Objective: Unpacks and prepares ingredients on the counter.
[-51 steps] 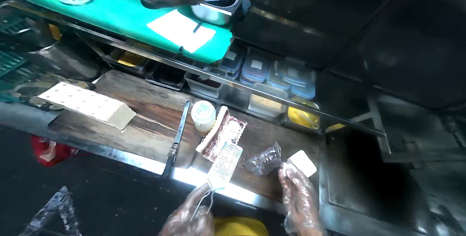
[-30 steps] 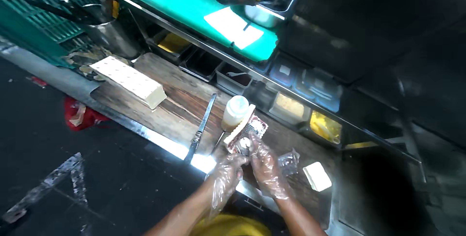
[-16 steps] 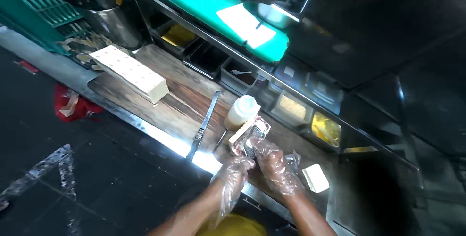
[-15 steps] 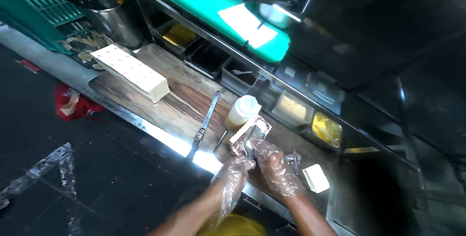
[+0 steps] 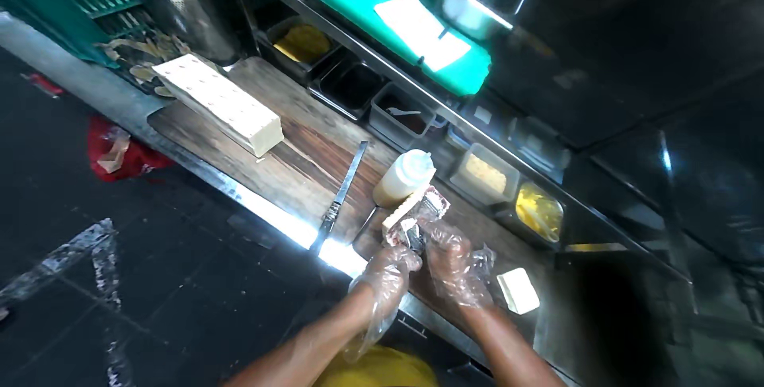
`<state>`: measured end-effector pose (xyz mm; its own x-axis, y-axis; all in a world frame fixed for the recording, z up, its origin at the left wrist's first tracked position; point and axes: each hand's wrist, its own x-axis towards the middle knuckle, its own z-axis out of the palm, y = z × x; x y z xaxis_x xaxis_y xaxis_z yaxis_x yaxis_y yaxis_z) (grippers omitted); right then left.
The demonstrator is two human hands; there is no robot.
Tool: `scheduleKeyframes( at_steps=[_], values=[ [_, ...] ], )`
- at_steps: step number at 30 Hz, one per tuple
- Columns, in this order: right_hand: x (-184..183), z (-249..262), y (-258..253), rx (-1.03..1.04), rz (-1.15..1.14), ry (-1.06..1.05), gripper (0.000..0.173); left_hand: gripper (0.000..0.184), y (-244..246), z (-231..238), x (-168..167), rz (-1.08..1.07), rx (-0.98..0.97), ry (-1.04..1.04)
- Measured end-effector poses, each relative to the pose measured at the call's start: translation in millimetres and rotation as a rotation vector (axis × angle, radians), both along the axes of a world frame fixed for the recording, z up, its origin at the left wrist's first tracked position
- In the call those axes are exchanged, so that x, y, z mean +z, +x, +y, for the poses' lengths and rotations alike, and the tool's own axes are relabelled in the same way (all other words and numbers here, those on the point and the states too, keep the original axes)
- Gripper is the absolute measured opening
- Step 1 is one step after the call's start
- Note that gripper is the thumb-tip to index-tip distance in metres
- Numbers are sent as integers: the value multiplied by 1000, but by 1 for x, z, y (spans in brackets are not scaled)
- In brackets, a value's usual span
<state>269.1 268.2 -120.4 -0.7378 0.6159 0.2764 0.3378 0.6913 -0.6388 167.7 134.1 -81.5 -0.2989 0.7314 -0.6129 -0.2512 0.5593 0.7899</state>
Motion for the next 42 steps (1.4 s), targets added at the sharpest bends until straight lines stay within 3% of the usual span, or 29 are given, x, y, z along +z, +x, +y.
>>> scheduleKeyframes(
  at_steps=[19, 22, 25, 28, 31, 38, 42],
  values=[
    [-5, 33, 1, 131, 19, 74, 23, 15, -3, 5, 0, -134, 100, 8],
    [4, 21, -1, 114, 47, -46, 24, 13, -6, 3, 7, -250, 165, -6],
    [26, 5, 3, 82, -68, -233, 34, 11, -11, 4, 22, -378, 237, -38],
    [26, 0, 7, 206, -49, -69, 27, 11, -8, 5, 20, -260, 177, -54],
    [5, 13, 6, 156, 2, 105, 28, 15, -5, 9, 13, -85, 91, -64],
    [-12, 10, 3, 129, 18, 40, 32, 18, -7, 10, 20, 47, 61, -111],
    [-13, -6, -3, 83, 72, 56, 32, 13, -6, 10, 23, -34, 143, -68]
  ],
)
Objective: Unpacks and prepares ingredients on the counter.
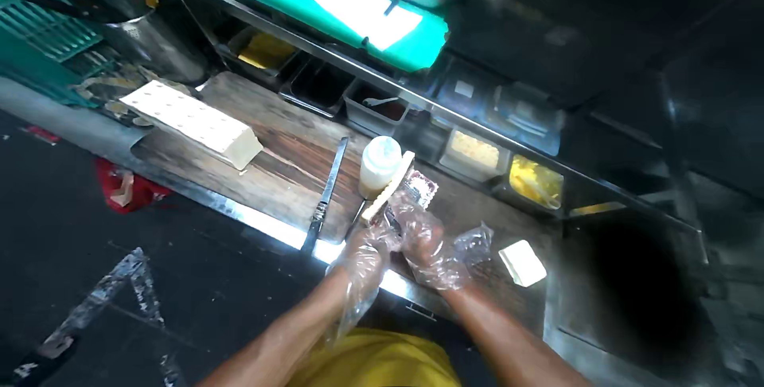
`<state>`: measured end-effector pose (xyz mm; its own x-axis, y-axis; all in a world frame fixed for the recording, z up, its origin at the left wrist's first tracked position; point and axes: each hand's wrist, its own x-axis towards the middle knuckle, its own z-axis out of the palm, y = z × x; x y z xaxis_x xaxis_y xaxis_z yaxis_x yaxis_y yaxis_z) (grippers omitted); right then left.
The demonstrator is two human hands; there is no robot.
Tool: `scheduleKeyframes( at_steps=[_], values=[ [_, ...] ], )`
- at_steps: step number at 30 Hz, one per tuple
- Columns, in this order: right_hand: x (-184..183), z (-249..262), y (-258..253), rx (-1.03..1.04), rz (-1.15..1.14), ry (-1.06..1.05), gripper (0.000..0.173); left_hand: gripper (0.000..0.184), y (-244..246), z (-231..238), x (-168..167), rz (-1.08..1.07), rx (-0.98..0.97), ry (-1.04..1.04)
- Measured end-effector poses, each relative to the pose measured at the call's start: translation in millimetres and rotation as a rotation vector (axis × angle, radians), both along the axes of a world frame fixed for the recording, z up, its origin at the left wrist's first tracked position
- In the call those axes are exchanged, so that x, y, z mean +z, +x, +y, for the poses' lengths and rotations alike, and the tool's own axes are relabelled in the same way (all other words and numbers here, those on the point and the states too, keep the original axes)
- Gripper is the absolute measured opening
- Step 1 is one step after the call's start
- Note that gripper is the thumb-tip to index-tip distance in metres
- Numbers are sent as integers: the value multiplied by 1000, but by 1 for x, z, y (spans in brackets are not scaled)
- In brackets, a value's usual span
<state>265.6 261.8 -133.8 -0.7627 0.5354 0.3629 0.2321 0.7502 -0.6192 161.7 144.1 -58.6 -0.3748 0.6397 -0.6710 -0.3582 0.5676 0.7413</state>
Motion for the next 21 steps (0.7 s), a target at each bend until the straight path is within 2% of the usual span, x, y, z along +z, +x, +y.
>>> scheduleKeyframes(
  at_steps=[2, 5, 8, 12, 15, 18, 21],
  values=[
    [-6, 6, 8, 74, -42, -9, 37, 12, 0, -4, 0, -75, 26, 28],
    [-9, 6, 15, 72, -141, -78, 46, 11, 0, -2, 8, -142, 80, 12],
    [-8, 4, 19, 162, -92, -81, 43, 10, 0, -5, 12, -137, 86, 0],
    [-12, 6, 16, 68, -106, -147, 49, 11, 5, -1, 16, -78, 75, -33],
    [-10, -2, 17, 118, -18, -66, 42, 11, 4, 1, 22, -55, 59, -57],
    [-19, 12, 19, 65, -78, -95, 51, 11, 9, 5, 22, -32, 47, -73],
    [-15, -1, 15, 63, -41, -37, 49, 12, 9, 8, 21, 178, -56, -116]
  ],
)
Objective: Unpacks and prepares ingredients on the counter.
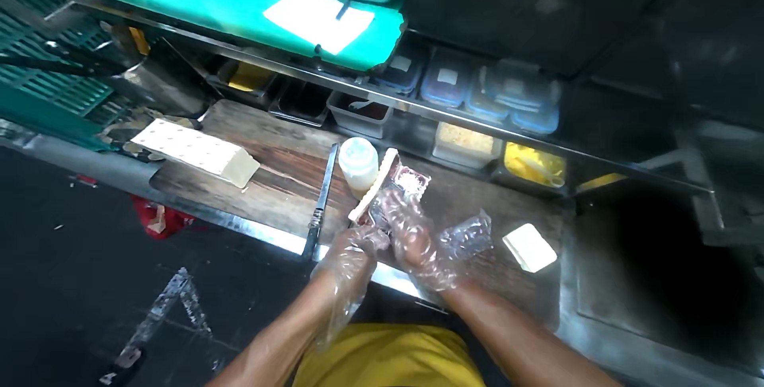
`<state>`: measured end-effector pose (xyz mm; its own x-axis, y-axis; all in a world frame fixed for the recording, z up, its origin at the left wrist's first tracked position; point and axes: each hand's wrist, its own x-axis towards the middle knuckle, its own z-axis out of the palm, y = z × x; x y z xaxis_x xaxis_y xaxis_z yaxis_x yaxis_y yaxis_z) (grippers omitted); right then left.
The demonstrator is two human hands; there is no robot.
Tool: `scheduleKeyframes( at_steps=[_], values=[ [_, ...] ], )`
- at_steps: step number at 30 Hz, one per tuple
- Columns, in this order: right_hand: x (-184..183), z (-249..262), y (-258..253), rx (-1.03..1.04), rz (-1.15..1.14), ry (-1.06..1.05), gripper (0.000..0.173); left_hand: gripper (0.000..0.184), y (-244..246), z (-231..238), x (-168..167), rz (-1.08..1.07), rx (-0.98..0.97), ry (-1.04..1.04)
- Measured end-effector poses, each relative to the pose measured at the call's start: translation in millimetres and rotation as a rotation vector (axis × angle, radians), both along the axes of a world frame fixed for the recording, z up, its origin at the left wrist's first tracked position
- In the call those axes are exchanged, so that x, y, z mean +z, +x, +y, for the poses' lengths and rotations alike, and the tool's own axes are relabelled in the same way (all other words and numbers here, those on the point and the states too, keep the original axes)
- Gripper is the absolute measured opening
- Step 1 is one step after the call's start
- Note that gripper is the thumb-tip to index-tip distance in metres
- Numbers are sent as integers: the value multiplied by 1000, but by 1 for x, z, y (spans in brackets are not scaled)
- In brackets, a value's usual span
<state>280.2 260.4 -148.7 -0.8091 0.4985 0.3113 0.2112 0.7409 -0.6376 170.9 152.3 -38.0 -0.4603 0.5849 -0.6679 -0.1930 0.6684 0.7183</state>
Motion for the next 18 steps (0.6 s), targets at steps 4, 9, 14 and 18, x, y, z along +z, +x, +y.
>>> scheduleKeyframes(
  at_steps=[4, 9, 14, 18],
  values=[
    [0, 19, 13, 67, -185, -20, 53, 31, -6, 3, 3, 499, -478, -358],
    [0, 24, 31, 52, -112, -260, 47, 41, 1, 2, -3, 632, -699, -631],
    [10, 25, 27, 117, -367, 12, 53, 38, 11, -7, -9, 646, -589, -531],
    [8, 26, 26, 270, -518, 103, 52, 33, 10, -19, -16, 629, -473, -419]
  ],
)
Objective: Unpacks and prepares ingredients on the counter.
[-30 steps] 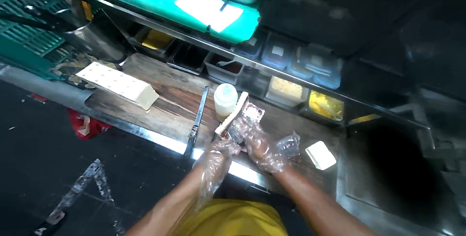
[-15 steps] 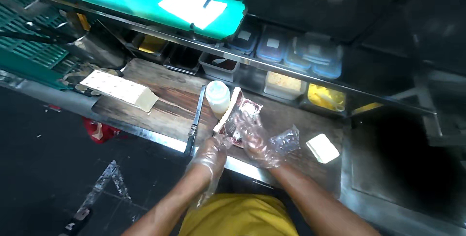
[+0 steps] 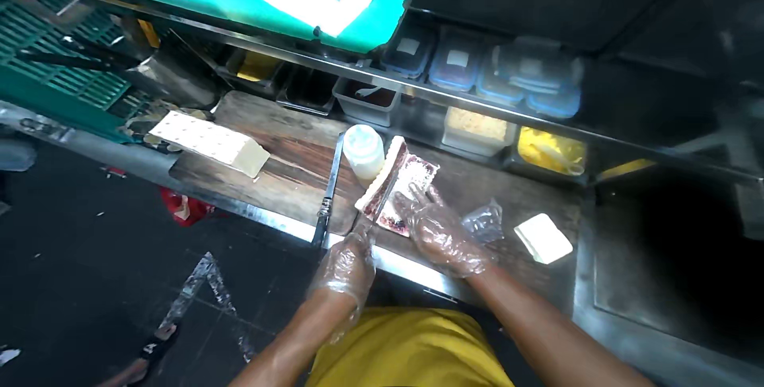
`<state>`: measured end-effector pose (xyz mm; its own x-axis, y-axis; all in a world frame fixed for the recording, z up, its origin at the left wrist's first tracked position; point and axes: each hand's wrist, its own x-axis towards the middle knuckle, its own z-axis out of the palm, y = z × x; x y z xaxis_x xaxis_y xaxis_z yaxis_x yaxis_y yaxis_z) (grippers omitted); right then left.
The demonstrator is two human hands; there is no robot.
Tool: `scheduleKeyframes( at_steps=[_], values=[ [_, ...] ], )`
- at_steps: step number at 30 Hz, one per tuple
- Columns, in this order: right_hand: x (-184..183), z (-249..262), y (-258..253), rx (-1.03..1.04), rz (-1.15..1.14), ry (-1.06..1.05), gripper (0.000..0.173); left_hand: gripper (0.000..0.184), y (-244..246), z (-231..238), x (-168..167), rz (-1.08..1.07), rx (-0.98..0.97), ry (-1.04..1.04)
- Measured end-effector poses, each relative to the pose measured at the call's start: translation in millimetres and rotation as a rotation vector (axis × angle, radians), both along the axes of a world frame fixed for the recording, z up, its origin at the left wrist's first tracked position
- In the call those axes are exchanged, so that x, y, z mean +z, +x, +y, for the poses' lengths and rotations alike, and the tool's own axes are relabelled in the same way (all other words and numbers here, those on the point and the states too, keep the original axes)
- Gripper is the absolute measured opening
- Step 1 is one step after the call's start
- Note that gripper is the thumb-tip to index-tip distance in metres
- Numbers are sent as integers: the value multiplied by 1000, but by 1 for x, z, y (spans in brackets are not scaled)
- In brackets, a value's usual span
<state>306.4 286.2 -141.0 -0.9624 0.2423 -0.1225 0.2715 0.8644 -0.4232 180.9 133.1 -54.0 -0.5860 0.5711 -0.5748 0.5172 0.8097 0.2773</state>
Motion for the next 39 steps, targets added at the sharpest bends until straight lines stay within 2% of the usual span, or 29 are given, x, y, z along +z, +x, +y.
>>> scheduleKeyframes(
  at_steps=[3, 8, 10, 14, 23, 26, 30, 34, 37, 39],
  values=[
    [-4, 0, 9, 79, 18, -19, 50, 33, 3, -7, -3, -35, 49, 103],
    [1, 4, 5, 72, 20, 6, 48, 33, 11, -8, -9, -87, 122, 173],
    [-5, 0, 10, 129, 15, -7, 48, 33, 10, -7, -7, -93, 120, 182],
    [-16, -2, 13, 115, 35, 15, 50, 35, 8, -5, -10, -101, 124, 142],
    [-1, 2, 5, 110, 11, -16, 47, 39, 8, -10, -22, -62, 85, 169],
    [-1, 9, 4, 18, 69, 25, 50, 38, 12, -10, -28, -40, 92, 189],
    [-8, 35, -12, -14, -21, 50, 53, 39, 14, -2, -26, -105, 138, 154],
    [-10, 55, -11, -118, 77, 14, 50, 38, 14, -2, -26, -138, 183, 170],
    [-6, 61, 6, -385, 228, -125, 46, 36, 14, -6, -24, -162, 211, 206],
    [-1, 65, 16, -625, 194, -140, 42, 36, 13, -6, -22, -186, 230, 213]
  ],
)
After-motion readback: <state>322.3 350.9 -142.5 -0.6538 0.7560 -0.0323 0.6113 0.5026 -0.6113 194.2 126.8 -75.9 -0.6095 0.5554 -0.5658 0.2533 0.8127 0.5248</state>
